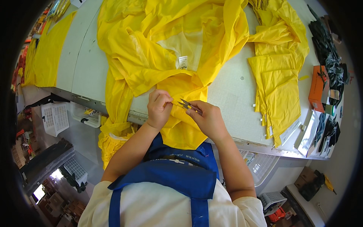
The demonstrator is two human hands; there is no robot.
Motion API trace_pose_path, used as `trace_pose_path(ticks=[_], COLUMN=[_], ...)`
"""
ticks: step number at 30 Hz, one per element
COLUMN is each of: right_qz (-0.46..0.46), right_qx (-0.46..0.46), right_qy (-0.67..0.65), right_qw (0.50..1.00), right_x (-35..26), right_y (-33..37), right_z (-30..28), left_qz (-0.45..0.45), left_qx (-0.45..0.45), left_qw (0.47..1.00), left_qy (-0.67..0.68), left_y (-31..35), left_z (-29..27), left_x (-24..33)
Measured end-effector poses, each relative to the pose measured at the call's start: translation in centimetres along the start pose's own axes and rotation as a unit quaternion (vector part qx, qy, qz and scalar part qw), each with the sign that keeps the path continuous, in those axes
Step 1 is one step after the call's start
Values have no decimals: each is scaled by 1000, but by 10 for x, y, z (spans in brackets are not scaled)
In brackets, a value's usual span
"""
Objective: The person folds yellow poly mailers on a table, aligns edges, and uses a box cutter to trim excess material. The person then stacks the folded mailers and repeats the process with additional mailers.
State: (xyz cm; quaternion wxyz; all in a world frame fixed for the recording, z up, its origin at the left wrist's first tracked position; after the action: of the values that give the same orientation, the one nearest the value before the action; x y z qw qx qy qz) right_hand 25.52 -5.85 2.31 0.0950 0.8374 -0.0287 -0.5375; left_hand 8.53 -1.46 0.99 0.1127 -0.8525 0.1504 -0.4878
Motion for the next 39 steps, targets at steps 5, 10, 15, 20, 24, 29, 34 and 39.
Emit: trace_pose_path(ticks=[5,10,15,20,24,29,34,39], right_qz=[12,28,58,-126,-324,14,48,-290], right_qx=[11,89,229,30,-130,-19,-48,93], right_qy=[-58,-116,176,431,354,213,304,429], right_qw=[998,989,955,893,868,977,950,850], right_x=[10,22,103,61,41,81,59,-44], right_y=[1,-1,22,40,42,-20,-31,-38], right_z=[2,-7,-72,-42,13,14,22,-10], left_qz=[-9,-88,-116,62,75,-311,86,59], left_qx=[1,-23,-38,-164,-232,-357,-228,-264], left_qw=[1000,996,989,955,953,857,955,932], left_qy=[12,24,-78,-237,-179,206,-166,-241], left_y=[0,-2,-4,-10,1,0,16,44], left_z=[0,4,13,19,28,11,-3,26], left_x=[-2,-18,-56,-47,-63,-72,34,-6])
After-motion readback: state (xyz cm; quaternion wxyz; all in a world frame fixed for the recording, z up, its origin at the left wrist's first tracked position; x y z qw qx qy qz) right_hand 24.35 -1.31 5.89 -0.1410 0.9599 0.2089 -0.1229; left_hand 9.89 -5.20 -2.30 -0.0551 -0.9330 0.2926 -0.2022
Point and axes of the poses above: each hand's wrist, its own y-axis away from the middle knuckle, its own z-axis out of the palm, x = y × z, the point moved 6 cm from there along -y, towards the middle knuckle, and after that the axes turned 9 degrees about -z, right-handed, at the moved point
